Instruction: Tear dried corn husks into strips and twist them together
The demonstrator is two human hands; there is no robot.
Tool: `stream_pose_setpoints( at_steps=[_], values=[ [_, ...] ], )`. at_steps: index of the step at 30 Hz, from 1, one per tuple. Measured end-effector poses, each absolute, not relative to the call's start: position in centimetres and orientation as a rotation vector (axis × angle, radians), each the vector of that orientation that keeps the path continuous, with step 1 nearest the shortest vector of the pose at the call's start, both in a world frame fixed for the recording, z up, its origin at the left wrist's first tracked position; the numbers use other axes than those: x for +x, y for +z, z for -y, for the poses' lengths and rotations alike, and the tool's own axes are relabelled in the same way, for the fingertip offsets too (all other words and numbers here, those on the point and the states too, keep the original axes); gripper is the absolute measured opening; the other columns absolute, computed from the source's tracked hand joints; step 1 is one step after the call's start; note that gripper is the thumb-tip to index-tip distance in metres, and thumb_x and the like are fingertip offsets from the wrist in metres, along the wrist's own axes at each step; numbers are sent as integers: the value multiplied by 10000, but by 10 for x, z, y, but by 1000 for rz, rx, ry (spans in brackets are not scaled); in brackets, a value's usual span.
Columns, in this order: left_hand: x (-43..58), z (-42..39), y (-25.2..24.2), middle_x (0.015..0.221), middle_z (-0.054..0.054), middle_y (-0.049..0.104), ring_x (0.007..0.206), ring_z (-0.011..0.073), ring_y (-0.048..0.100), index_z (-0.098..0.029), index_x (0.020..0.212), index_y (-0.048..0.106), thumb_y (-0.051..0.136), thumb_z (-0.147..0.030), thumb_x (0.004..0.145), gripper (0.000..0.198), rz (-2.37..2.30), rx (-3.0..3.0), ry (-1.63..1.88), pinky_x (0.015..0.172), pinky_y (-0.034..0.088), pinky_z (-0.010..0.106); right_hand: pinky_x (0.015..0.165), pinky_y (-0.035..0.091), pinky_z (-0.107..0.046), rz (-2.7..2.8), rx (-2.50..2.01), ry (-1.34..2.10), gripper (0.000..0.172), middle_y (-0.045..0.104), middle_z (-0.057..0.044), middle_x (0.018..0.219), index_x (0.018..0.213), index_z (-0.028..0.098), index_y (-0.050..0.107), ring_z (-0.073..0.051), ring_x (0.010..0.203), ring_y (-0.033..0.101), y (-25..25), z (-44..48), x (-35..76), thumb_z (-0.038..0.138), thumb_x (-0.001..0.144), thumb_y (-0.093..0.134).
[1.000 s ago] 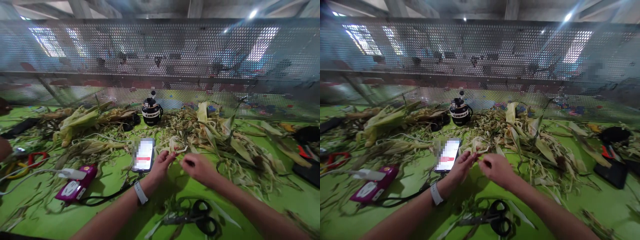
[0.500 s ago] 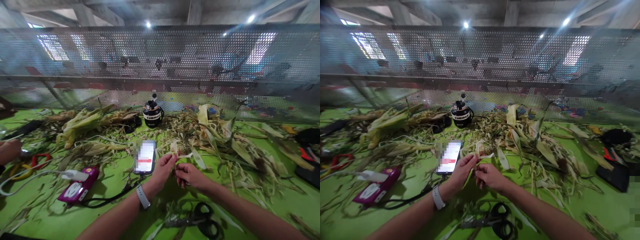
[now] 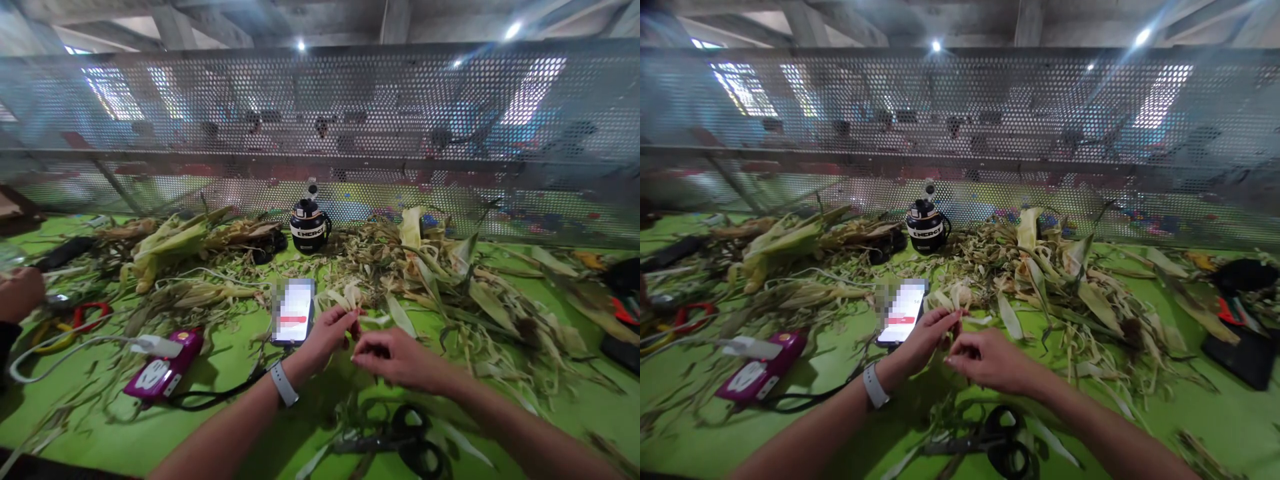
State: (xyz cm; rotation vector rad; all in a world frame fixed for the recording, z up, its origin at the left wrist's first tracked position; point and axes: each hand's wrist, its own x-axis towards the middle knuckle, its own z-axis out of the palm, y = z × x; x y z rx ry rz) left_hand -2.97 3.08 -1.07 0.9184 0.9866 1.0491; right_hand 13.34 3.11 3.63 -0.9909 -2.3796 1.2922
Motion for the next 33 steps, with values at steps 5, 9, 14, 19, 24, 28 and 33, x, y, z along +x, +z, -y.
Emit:
stream_pose_setpoints(
  at_steps=[5,9,14,19,24,28,33],
  values=[
    [-32,-28,-9,574,-52,420,515,61,349,-121,822,648,603,-515,758,402,-928,1233,834,485,259,192,742,433,-310,2159,-1089,651,255,670,-55,798,774,168,669,-179,781,583,53,-52,151,346,870,514],
    [-32,-24,-6,605,-38,437,557,79,346,-116,887,659,532,-548,797,459,-892,1387,725,509,270,204,902,405,-400,2228,-1104,563,309,694,-101,967,782,185,718,-246,992,575,35,-72,155,419,848,528],
    [-32,-23,-6,645,-18,503,580,88,367,-115,882,674,523,-533,811,450,-835,1548,581,541,299,213,964,395,-388,2266,-1093,872,377,657,-116,1107,814,175,742,-256,1128,532,21,-71,146,508,803,565],
    [-31,-22,-4,538,-54,382,503,73,281,-105,867,682,471,-588,814,530,-885,1552,520,464,216,215,872,449,-329,2127,-1007,1137,406,682,-92,973,714,154,720,-210,953,613,21,-66,138,517,803,563],
    [-30,-18,-2,462,-71,321,419,61,238,-100,818,690,423,-617,821,581,-879,1488,439,417,150,234,832,448,-303,2053,-953,1091,368,673,-76,890,735,148,707,-184,887,610,16,-60,133,485,807,579],
    [-29,-12,1,446,-68,311,403,67,231,-113,841,707,438,-617,814,572,-803,1481,360,417,134,250,798,446,-291,2052,-987,999,323,661,-75,887,702,158,698,-168,848,600,10,-52,126,431,824,576],
    [-26,-11,-1,445,-70,303,405,69,224,-132,789,701,466,-620,797,542,-778,1397,368,430,129,257,737,435,-274,2115,-1059,923,366,664,-61,824,687,152,683,-160,774,587,17,-52,127,440,852,528]
  ],
)
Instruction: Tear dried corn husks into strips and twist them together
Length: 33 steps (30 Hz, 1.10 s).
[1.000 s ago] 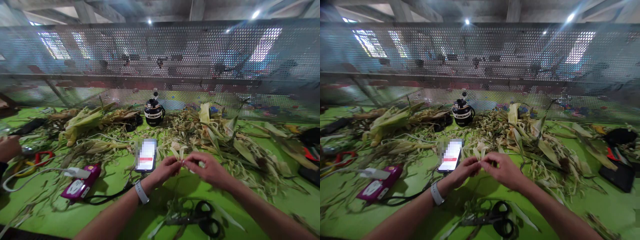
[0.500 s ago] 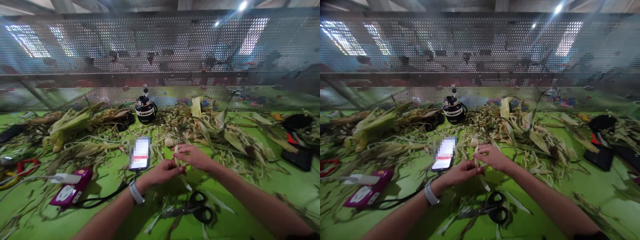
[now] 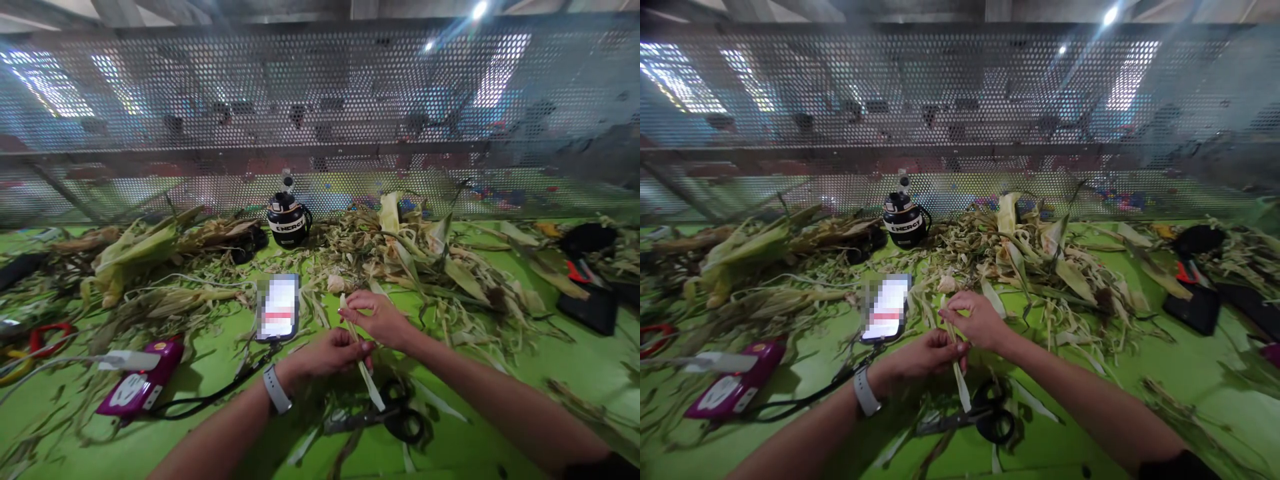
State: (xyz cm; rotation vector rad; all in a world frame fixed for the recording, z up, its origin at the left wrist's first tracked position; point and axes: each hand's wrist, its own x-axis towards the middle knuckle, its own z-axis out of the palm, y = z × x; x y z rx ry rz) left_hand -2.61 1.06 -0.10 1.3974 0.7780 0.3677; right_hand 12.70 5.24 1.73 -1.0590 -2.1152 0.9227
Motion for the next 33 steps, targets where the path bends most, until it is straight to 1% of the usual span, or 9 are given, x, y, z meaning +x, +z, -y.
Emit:
stream_pose_setpoints(
  at_steps=[4,8,10,15,19,22,27,30,33],
  values=[
    [-25,-15,-5,427,-68,319,393,68,222,-140,694,659,458,-628,794,538,-846,1249,492,432,110,266,586,410,-247,2330,-1222,1084,538,600,-17,584,660,123,691,-133,572,530,32,-66,148,569,847,454],
    [-25,-18,-3,420,-67,327,413,77,239,-149,664,626,514,-653,735,521,-908,1162,651,441,111,266,575,439,-228,2400,-943,1712,518,601,-3,591,800,127,698,-106,525,528,40,-74,166,579,846,451],
    [-25,-19,-2,441,-67,337,428,76,240,-154,663,605,536,-642,727,497,-905,1145,660,447,117,263,551,437,-218,2318,-875,1839,485,591,1,593,815,121,676,-100,519,524,39,-74,167,563,838,477],
    [-29,-20,-6,497,-70,322,460,73,231,-167,632,508,507,-605,779,462,-893,1161,692,459,131,255,480,379,-201,2059,-1060,1688,399,533,21,525,583,137,556,-77,460,469,30,-75,154,469,805,544],
    [-30,-21,-8,495,-76,315,459,69,232,-172,620,479,514,-609,774,464,-917,1196,673,455,150,246,437,345,-204,1942,-1139,1600,360,507,28,486,526,157,503,-70,409,424,22,-77,149,402,785,545],
    [-27,-20,-8,465,-72,354,440,65,268,-165,624,508,537,-609,759,464,-923,1122,730,451,181,233,453,358,-217,1914,-1156,1517,335,501,28,488,557,160,522,-83,422,434,22,-81,151,404,786,542],
    [-22,-25,-15,640,20,599,570,121,519,-148,863,595,568,-609,732,479,-850,840,946,535,339,232,517,359,-244,1747,-1238,1090,345,441,42,531,655,191,492,-110,495,430,30,-92,165,502,801,515],
    [-22,-27,-21,635,5,595,564,100,501,-146,812,586,677,-544,674,431,-896,870,1037,540,343,220,548,354,-254,1956,-1257,951,432,484,13,557,635,179,526,-128,543,450,33,-89,167,538,856,431],
    [-20,-28,-22,561,-32,537,503,75,436,-146,736,566,696,-544,651,427,-961,947,1049,506,309,210,569,361,-247,2311,-1150,1158,473,563,-13,651,690,165,586,-136,609,486,32,-78,161,544,887,383]
  ],
)
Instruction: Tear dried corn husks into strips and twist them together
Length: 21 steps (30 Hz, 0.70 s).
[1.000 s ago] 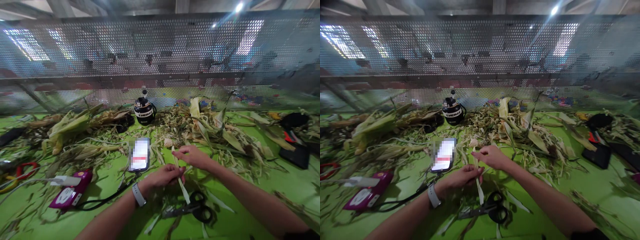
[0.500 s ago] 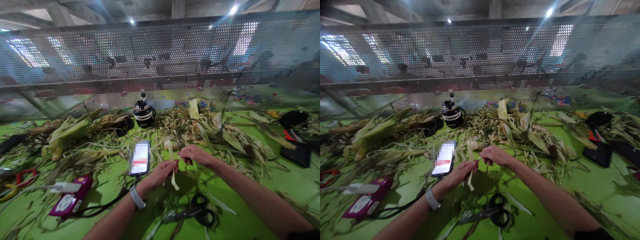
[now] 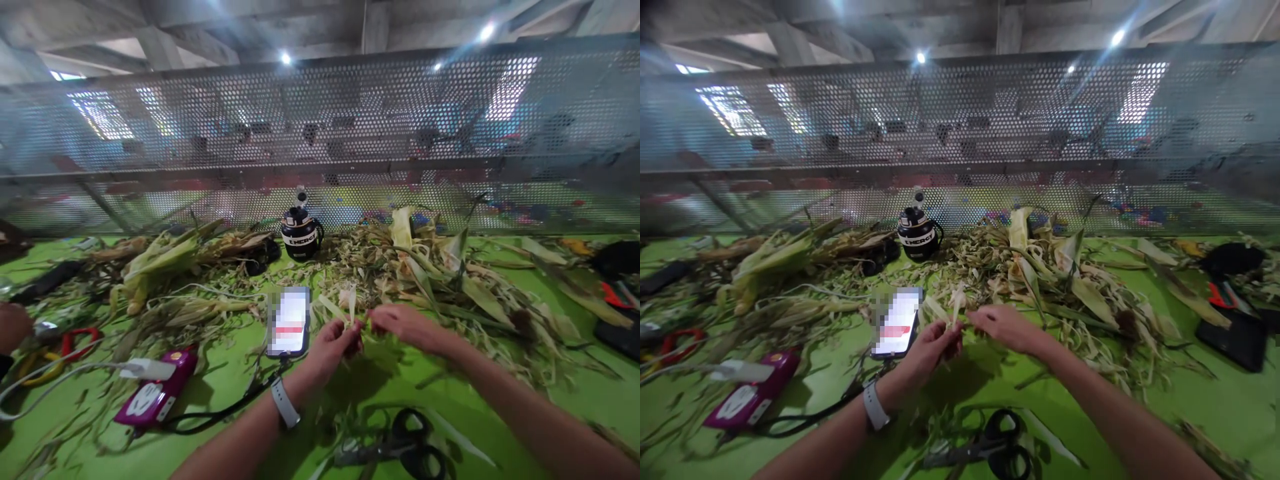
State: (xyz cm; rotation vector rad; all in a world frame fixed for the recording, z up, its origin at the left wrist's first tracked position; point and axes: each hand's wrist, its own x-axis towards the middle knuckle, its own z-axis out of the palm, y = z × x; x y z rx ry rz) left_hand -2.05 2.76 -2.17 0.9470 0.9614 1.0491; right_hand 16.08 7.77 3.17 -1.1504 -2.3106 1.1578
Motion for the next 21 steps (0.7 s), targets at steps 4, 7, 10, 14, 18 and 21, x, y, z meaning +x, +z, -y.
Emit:
stream_pose_setpoints(
  at_steps=[4,7,10,14,18,21],
  values=[
    [-21,-27,-16,531,-52,481,479,66,378,-152,688,533,664,-583,656,452,-1029,1004,1029,481,272,208,594,393,-229,2424,-933,1458,420,590,-12,722,771,162,581,-134,659,531,27,-67,152,508,904,385],
    [-24,-29,-13,520,-55,453,479,67,343,-160,653,501,627,-606,677,464,-1068,1085,1017,478,252,216,559,370,-220,2442,-984,1353,364,543,4,661,728,163,540,-121,611,498,24,-69,152,455,903,409],
    [-27,-32,-14,536,-54,428,510,76,337,-161,628,488,603,-603,701,462,-1101,1172,1016,492,253,220,534,332,-214,2506,-1004,1212,329,499,20,610,676,167,508,-109,574,447,23,-74,155,389,901,418],
    [-29,-36,-17,557,-49,427,532,88,344,-164,643,493,581,-612,710,461,-1129,1216,1003,505,259,229,526,324,-212,2553,-1032,1192,318,498,19,595,655,170,489,-107,561,442,26,-77,158,360,898,414],
    [-30,-38,-19,564,-47,425,531,93,338,-170,659,496,560,-613,723,453,-1152,1226,978,510,251,238,508,319,-216,2572,-1021,1192,326,504,16,582,650,168,499,-109,544,440,29,-79,162,371,893,421],
    [-31,-37,-18,572,-46,408,537,99,319,-180,665,488,540,-583,755,416,-1136,1232,961,517,243,249,513,338,-232,2556,-1008,1255,334,530,3,586,649,175,515,-122,546,460,29,-81,165,387,893,427]
  ],
)
